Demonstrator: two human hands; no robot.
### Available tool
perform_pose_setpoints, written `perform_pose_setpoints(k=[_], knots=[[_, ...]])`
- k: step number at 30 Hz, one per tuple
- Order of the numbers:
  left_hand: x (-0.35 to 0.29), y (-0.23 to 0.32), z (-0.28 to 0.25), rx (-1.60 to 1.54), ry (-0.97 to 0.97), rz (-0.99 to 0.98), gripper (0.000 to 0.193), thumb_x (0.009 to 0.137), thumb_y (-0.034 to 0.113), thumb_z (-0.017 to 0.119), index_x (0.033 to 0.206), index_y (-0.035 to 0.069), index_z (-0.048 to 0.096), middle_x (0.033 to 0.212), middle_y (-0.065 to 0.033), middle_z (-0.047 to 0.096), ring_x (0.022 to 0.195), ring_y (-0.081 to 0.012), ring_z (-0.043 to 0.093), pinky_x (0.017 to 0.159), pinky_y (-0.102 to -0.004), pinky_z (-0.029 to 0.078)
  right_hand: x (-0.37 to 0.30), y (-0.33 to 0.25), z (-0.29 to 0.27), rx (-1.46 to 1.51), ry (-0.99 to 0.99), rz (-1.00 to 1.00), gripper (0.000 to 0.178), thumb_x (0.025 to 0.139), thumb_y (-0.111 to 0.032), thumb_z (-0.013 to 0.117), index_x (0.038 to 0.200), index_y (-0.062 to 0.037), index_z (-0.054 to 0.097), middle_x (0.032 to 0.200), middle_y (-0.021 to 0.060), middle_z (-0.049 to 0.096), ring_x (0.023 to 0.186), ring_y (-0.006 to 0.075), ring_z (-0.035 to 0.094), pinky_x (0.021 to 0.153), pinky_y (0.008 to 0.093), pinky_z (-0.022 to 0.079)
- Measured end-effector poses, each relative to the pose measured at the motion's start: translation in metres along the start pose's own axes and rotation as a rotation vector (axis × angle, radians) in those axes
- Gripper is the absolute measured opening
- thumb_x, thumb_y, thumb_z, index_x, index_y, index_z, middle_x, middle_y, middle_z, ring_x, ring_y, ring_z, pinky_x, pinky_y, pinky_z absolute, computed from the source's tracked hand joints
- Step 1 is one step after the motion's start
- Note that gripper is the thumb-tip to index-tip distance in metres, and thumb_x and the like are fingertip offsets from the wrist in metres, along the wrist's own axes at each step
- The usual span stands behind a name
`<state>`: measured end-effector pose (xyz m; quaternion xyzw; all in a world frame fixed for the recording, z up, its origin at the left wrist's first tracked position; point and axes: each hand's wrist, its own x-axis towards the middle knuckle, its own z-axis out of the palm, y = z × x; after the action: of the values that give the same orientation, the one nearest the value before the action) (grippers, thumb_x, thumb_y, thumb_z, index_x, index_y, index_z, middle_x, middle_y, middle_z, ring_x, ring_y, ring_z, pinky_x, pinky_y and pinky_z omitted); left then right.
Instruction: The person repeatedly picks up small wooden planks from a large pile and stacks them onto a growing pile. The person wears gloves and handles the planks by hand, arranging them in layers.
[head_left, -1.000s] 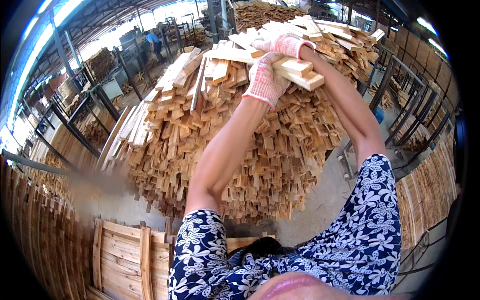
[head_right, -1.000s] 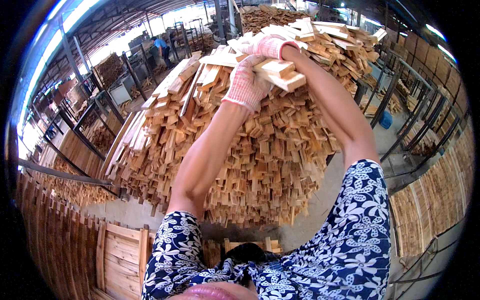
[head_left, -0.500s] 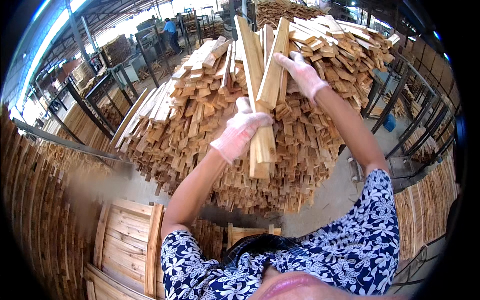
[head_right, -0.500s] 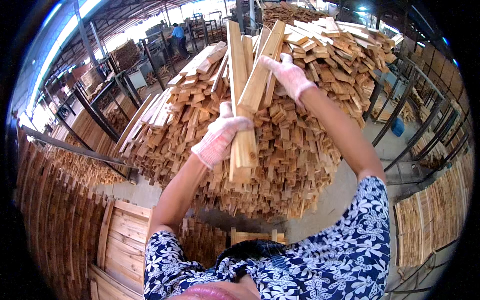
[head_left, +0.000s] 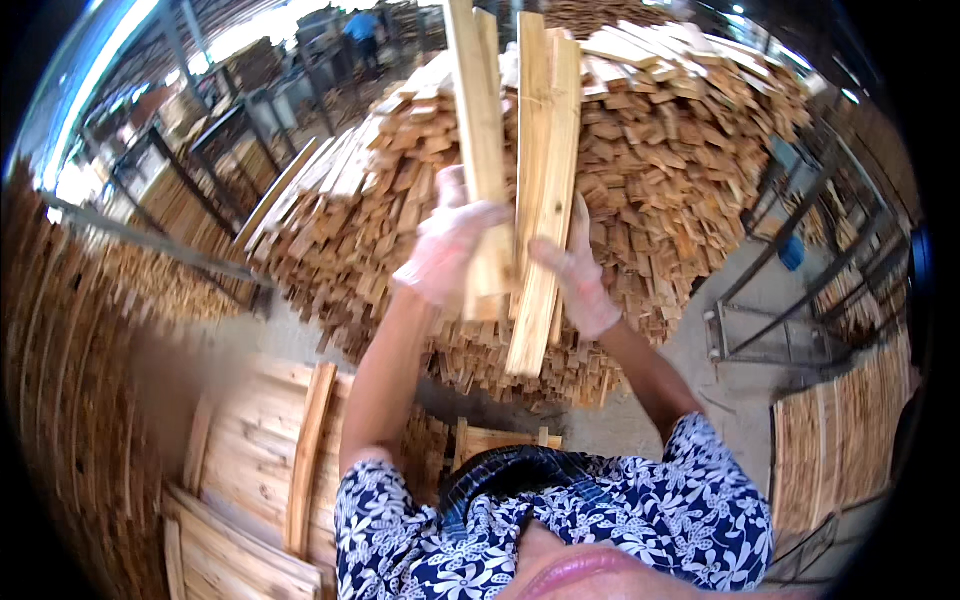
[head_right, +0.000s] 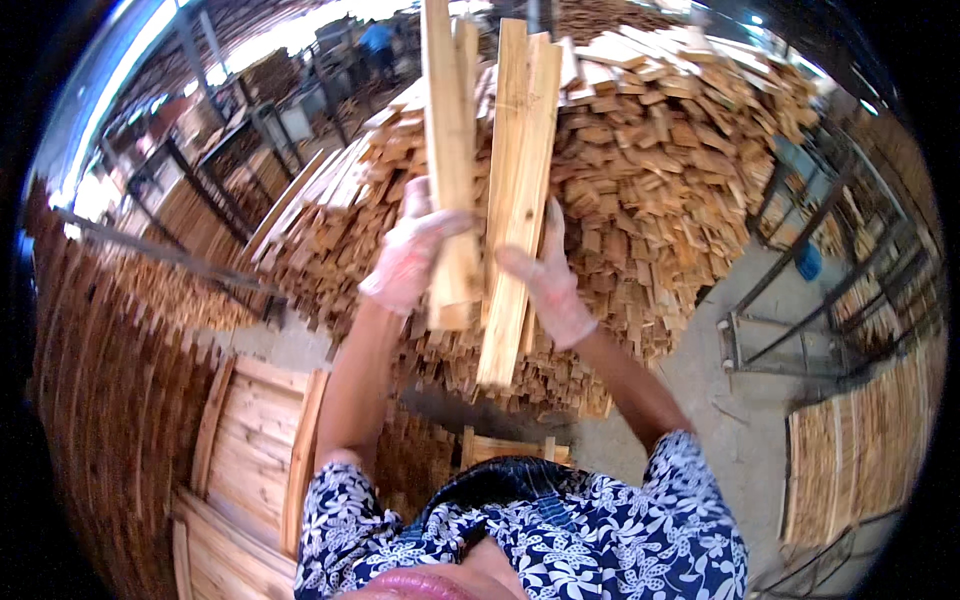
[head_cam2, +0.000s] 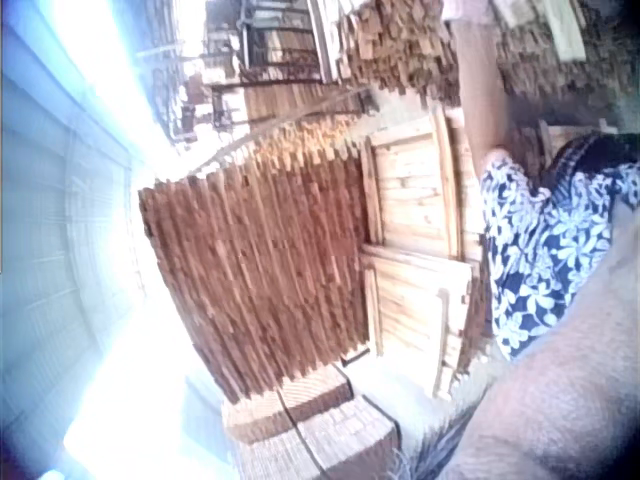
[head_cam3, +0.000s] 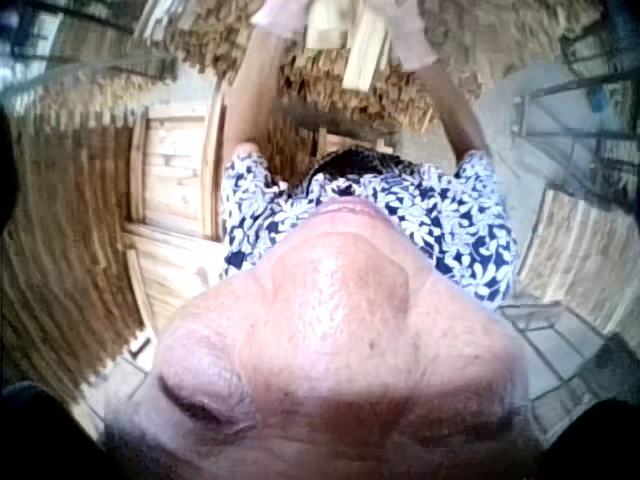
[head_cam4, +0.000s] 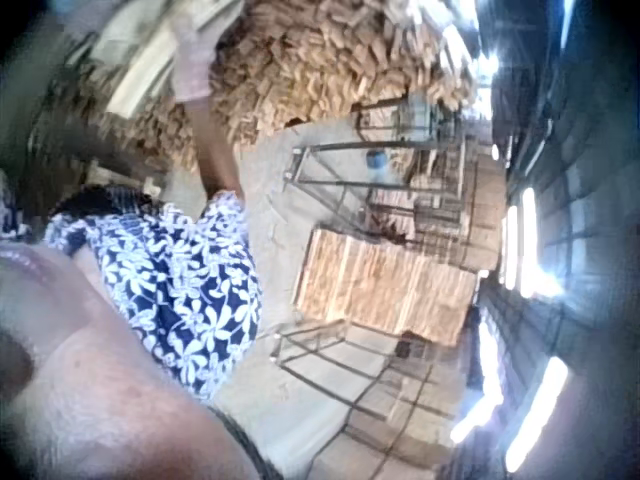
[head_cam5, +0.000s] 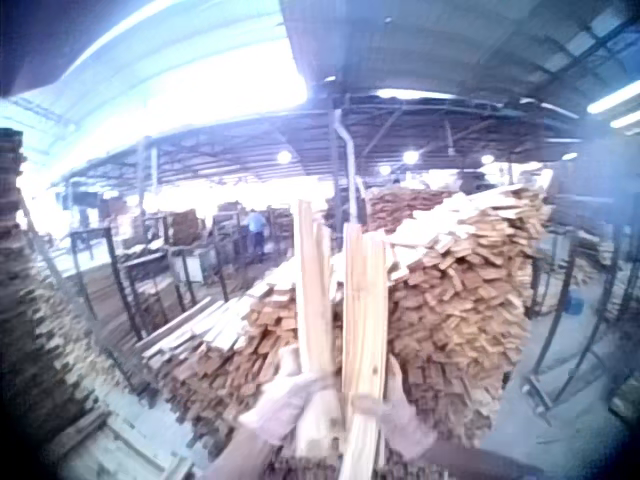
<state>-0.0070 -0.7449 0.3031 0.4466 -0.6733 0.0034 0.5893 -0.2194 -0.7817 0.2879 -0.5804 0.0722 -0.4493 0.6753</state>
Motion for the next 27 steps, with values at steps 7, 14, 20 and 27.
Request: perform_pose_setpoints(k=[7, 14, 20, 27], knots=[[-0.087, 0.052, 0.011, -0.591, 0.314, -0.474, 0.068, 0.076, 0.007, 0.077, 0.134, 0.007, 0.040, 0.110, -0.0058, 0.058, 0.108, -0.0190, 0.056, 0.098, -0.0328, 0.047, -0.049, 0.085, -0.004, -0.324, -0.158, -0.258, 0.118, 0.082, -0.020, 0.084, 0.164, -0.0137, -0.001, 0.159, 0.0140, 0.030, 0.142, 0.0288, 0.039, 0.115, 0.0422, 0.040], [-0.214, 0.083, -0.065, -0.367, 1.021, -0.719, 0.067, 0.084, 0.006, 0.074, 0.138, -0.001, 0.033, 0.104, -0.0154, 0.070, 0.095, -0.0217, 0.068, 0.086, -0.0317, 0.058, -0.026, 0.148, 0.094, -0.249, -0.794, 0.051, 0.111, 0.080, -0.009, 0.079, 0.163, -0.0033, 0.007, 0.163, 0.0200, 0.027, 0.147, 0.0305, 0.034, 0.118, 0.0411, 0.037], [-0.326, 0.095, -0.143, 0.386, 1.166, -0.800, 0.054, 0.091, 0.010, 0.067, 0.136, -0.006, 0.040, 0.107, -0.0174, 0.067, 0.095, -0.0262, 0.068, 0.091, -0.0402, 0.056, -0.044, 0.201, 0.216, -0.248, -1.045, 0.405, 0.119, 0.076, -0.012, 0.085, 0.164, -0.0071, 0.006, 0.163, 0.0232, 0.031, 0.149, 0.0334, 0.034, 0.122, 0.0385, 0.032], [-0.369, 0.139, -0.202, 1.026, 0.932, -1.775, 0.074, 0.089, 0.026, 0.073, 0.142, -0.001, 0.029, 0.127, -0.0262, 0.052, 0.095, -0.0315, 0.069, 0.084, -0.0449, 0.059, -0.043, 0.244, 0.311, -0.535, -1.054, 0.399, 0.108, 0.079, -0.008, 0.079, 0.164, -0.0081, 0.012, 0.163, 0.0247, 0.031, 0.143, 0.0343, 0.043, 0.121, 0.0424, 0.035]])
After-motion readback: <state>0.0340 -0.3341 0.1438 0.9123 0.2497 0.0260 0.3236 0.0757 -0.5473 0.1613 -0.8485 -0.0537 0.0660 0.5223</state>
